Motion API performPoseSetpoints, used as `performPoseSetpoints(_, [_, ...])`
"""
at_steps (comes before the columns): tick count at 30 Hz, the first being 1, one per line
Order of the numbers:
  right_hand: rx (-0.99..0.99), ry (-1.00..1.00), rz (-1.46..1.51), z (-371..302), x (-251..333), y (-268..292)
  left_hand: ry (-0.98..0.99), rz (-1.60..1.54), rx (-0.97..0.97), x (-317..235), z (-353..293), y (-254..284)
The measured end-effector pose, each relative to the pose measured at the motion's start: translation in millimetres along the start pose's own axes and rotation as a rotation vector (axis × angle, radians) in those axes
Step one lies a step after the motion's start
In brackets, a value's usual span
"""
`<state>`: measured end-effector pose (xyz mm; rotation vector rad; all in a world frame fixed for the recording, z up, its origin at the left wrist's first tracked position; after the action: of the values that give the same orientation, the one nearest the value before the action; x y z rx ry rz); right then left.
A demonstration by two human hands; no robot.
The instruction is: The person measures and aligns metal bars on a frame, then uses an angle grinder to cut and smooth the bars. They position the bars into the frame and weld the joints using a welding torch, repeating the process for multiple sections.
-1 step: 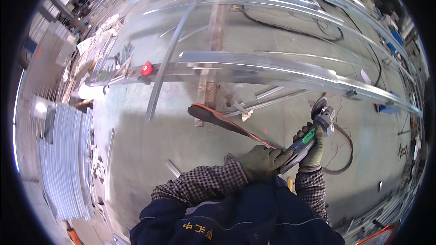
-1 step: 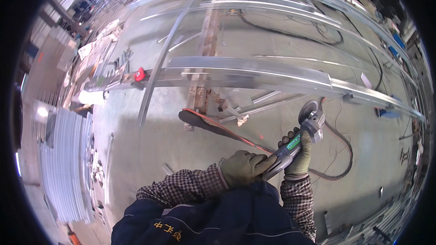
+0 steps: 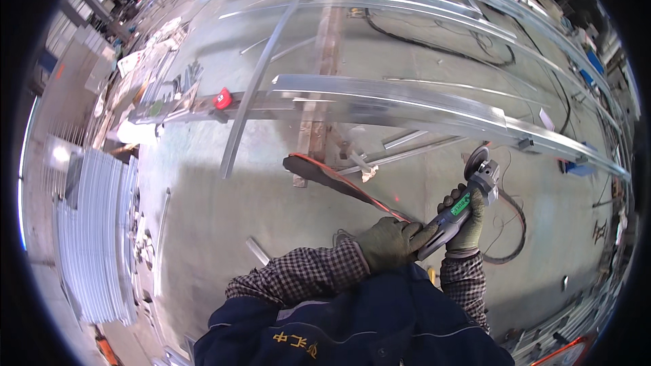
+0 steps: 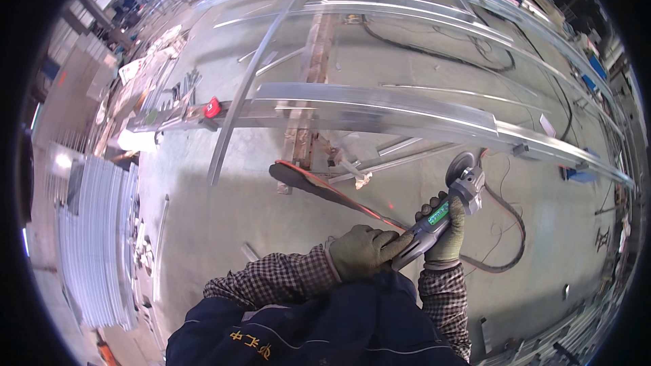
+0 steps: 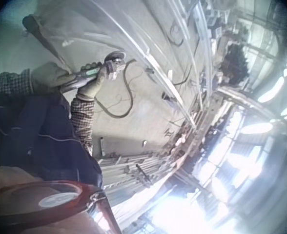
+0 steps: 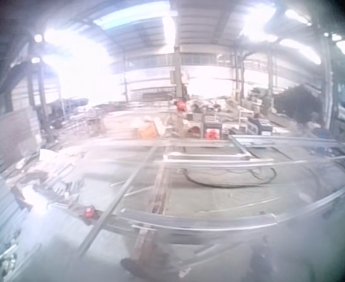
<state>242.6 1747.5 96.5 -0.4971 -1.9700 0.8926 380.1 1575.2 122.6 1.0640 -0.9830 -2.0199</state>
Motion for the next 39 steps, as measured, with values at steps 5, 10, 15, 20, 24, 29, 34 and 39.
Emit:
performPoseSetpoints(5, [0.074,-0.029,-0.013,0,-16,-14,0.093,-0.054,0.044,1,-22,11])
performPoseSetpoints(10, [0.148,-0.072,-0.097,-5,-30,-33,0.202,-0.139,0.049,-3,-46,19])
performPoseSetpoints(15, [0.267,-0.204,-0.17,-2,-60,-63,0.43,-0.241,-0.083,-11,-82,28])
performPoseSetpoints(20, [0.407,-0.368,-0.316,6,-104,-101,0.89,-0.601,-0.094,-25,-126,22])
performPoseSetpoints(24, [0.464,-0.584,-0.407,5,-150,-120,1.099,-0.525,-0.193,-63,-180,3])
performPoseSetpoints(29, [0.597,-0.871,-0.442,-32,-216,-124,1.554,-0.451,-0.221,-131,-270,-41])
performPoseSetpoints(34, [0.736,-1.071,-0.554,-83,-261,-139,2.08,-0.247,-0.391,-248,-341,-74])
performPoseSetpoints(39, [0.809,-1.168,-0.566,-131,-300,-151,2.409,-0.499,-0.609,-325,-368,-81])
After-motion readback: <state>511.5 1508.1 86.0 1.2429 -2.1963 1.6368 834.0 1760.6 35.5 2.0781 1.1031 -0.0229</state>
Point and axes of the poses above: each hand's wrist, its own z-axis towards the middle knuckle, its own y-axis out of the back of the hand, x = y × z, the point moved 2 cm from there along z, towards the middle knuckle, and after that the axes turned 1 degree about -y, right-handed, at the moved point
